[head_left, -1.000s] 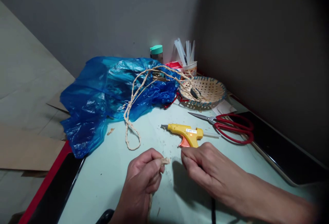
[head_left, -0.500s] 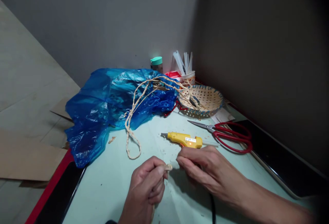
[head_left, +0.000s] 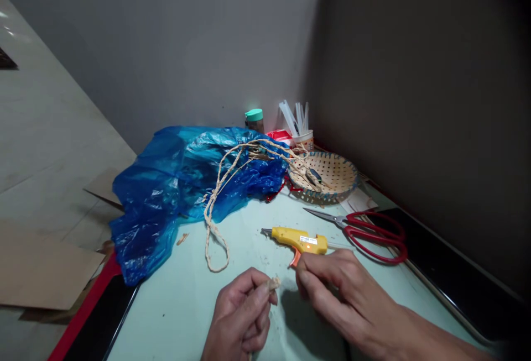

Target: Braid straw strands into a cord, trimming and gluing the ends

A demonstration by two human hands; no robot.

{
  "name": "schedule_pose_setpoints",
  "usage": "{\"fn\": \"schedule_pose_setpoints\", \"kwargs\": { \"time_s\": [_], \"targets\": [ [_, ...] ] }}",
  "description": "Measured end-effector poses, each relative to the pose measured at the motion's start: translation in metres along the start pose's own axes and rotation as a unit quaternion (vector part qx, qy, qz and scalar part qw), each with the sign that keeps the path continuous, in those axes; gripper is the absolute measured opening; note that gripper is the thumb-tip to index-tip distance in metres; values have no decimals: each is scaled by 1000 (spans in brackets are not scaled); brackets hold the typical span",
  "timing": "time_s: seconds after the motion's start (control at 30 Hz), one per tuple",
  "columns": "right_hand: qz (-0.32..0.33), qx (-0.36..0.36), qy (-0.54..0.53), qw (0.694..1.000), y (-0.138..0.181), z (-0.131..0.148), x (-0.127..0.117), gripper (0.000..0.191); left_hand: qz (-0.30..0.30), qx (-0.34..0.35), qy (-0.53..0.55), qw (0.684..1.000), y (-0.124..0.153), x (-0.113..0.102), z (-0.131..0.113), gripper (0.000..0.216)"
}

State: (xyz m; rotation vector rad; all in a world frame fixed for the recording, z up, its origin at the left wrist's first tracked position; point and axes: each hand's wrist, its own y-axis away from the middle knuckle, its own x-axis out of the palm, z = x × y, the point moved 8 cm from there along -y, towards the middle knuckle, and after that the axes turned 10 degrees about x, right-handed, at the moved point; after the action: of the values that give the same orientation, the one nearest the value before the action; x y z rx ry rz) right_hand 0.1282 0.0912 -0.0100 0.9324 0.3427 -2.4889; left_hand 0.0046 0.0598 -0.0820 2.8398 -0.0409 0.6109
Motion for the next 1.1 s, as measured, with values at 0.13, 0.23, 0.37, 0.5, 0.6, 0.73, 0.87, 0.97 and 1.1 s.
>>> {"fn": "schedule_pose_setpoints", "kwargs": {
  "time_s": [0.13, 0.23, 0.37, 0.5, 0.6, 0.73, 0.87, 0.97, 1.1],
  "targets": [
    [-4, 7, -9, 1000, -2, -5, 3, 41, -6, -2, 3, 1000, 0, 0, 0, 43],
    [-30, -14, -32, 999, 0, -2, 0, 36, -9, -3, 9, 1000, 0, 1, 0, 43],
    [-40, -55, -66, 995, 3, 7, -5, 14, -2, -3, 20, 1000, -1, 2, 3, 41],
    [-20, -42, -97, 994, 3, 7, -9, 20, -17, 4, 22, 1000, -3, 1, 4, 38],
    [3, -13, -137, 991, 1, -1, -9, 28, -52, 13, 24, 998, -4, -1, 1, 32],
    [9, 13, -144, 990, 0, -10, -9, 31, -85, 32, 15, 996, -3, -2, -9, 27],
    [-25, 24, -75, 997, 1, -9, -13, 36, -52, 2, -3, 999, -5, 7, -13, 30],
    [-35, 31, -61, 997, -2, -12, -13, 37, -35, 14, -25, 999, -6, 15, -22, 29],
    [2, 36, -114, 993, -7, -20, -6, 39, -47, 57, -30, 997, -6, 26, -36, 21]
  ]
}}
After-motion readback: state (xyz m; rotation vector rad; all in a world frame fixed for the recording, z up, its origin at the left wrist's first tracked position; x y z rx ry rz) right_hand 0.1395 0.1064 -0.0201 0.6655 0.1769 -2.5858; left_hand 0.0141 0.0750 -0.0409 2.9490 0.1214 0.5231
